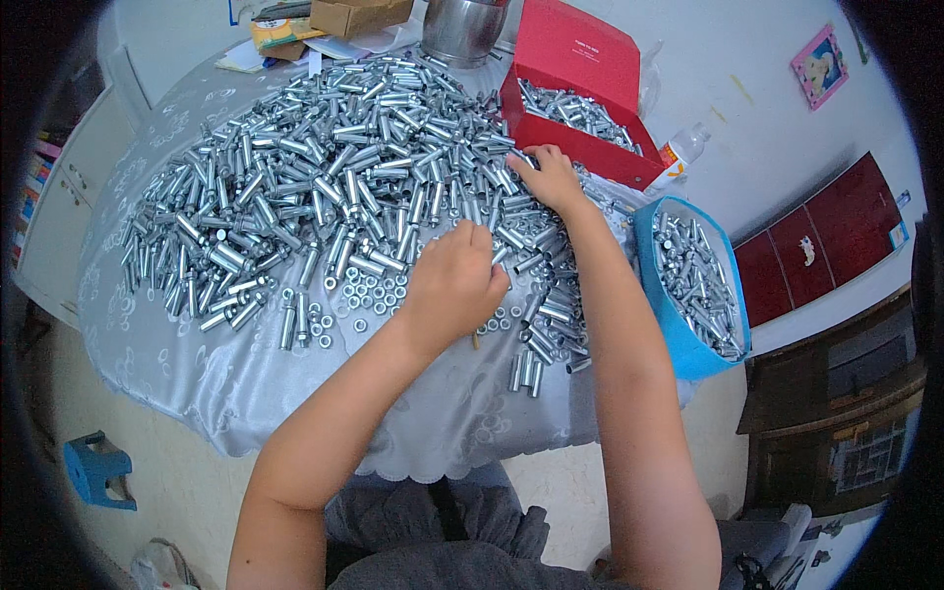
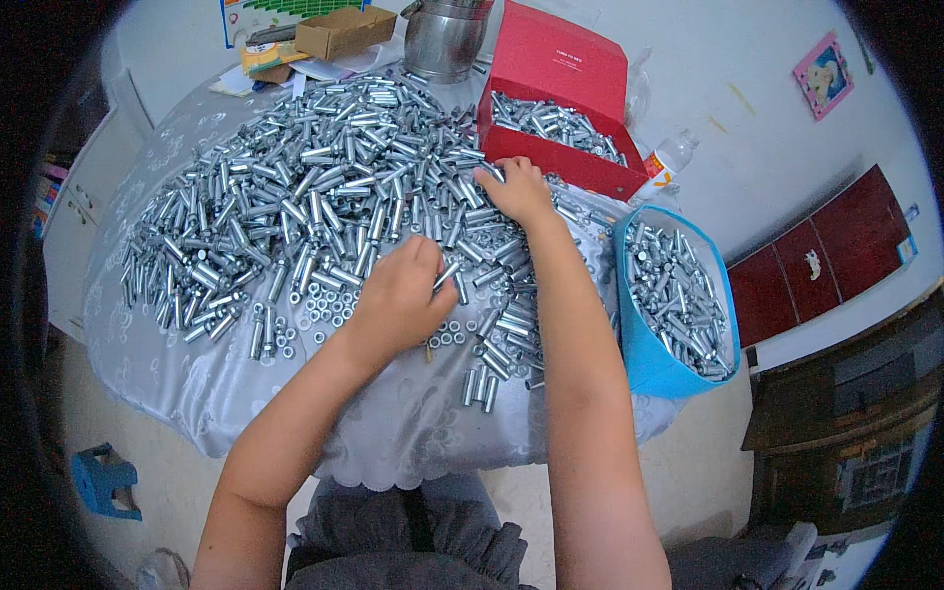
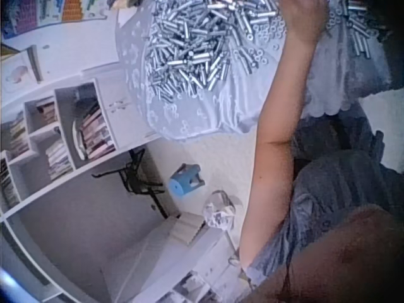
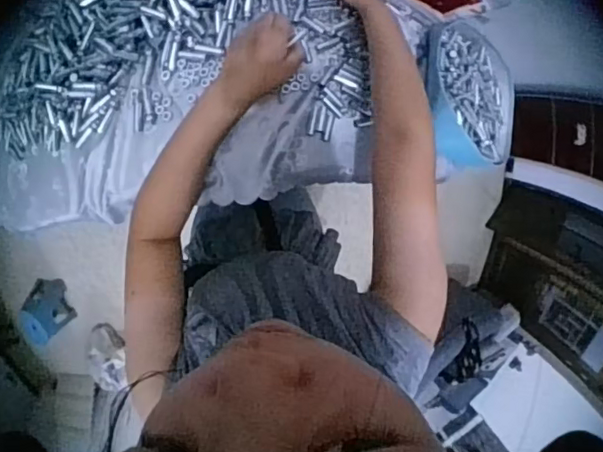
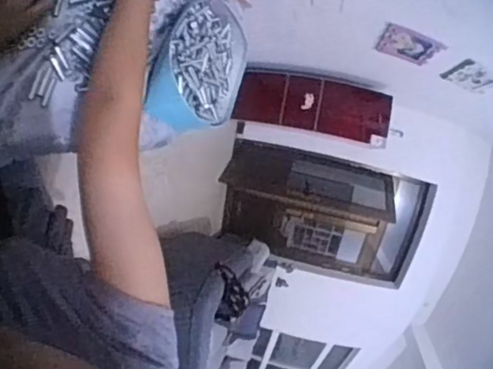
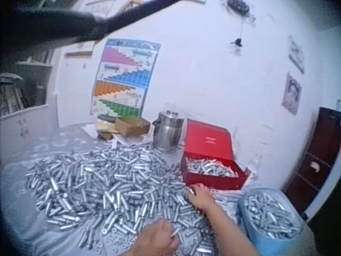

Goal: The person sits at a table covered with a white cloth, sorting through a large pile of metal bolts and nuts. They repeatedly pick up a bolt and a nut, thread the nut onto the bolt, and place the assembled unit into a blue container on the right. The person continues this repetitive assembly process throughout the video.

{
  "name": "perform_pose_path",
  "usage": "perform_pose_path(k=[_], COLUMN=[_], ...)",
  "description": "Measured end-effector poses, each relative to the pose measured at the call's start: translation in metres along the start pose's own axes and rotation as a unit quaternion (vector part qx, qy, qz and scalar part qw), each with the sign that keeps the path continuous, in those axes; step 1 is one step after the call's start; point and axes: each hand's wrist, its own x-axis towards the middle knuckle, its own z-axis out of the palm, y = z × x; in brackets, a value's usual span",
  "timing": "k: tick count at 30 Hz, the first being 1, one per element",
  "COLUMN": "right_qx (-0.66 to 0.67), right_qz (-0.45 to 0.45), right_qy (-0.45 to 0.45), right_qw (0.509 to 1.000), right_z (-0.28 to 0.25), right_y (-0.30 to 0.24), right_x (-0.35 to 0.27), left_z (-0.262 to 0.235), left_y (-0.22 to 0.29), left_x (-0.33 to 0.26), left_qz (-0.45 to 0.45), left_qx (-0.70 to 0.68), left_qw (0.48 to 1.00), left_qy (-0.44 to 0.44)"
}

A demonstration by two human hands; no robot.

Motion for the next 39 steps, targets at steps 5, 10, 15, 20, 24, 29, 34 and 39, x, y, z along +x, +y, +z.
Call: perform_pose_path(k=[5, 10, 15, 20, 24, 29, 34, 39], right_qx=[-0.015, 0.024, 0.024, 0.029, 0.02, 0.042, 0.057, -0.036], right_qz=[0.048, 0.017, 0.013, -0.014, -0.035, -0.064, -0.05, 0.018], right_qy=[-0.033, -0.04, -0.068, -0.077, -0.069, -0.096, -0.107, 0.014], right_qw=[0.998, 0.999, 0.997, 0.997, 0.997, 0.992, 0.991, 0.999], right_z=[-0.006, -0.005, -0.013, -0.018, -0.027, -0.047, -0.069, -0.066], right_y=[-0.011, -0.007, -0.013, -0.025, -0.037, -0.037, -0.042, -0.055], right_x=[0.002, 0.001, -0.009, -0.033, -0.059, -0.085, -0.122, -0.14], left_z=[0.005, 0.002, 0.0, -0.002, -0.002, -0.007, -0.01, -0.011], left_y=[0.001, -0.002, -0.002, -0.001, -0.005, -0.003, -0.001, -0.006], left_x=[-0.001, 0.001, 0.002, 0.002, 0.003, 0.005, 0.009, 0.006], left_qz=[0.01, 0.013, -0.004, -0.022, -0.028, -0.069, -0.134, -0.129], left_qx=[-0.004, -0.001, 0.006, 0.003, -0.001, 0.015, -0.018, -0.012], left_qw=[1.0, 1.0, 1.0, 0.999, 0.999, 0.995, 0.988, 0.99], left_qy=[0.007, 0.014, -0.001, -0.028, -0.036, -0.067, -0.074, -0.064])
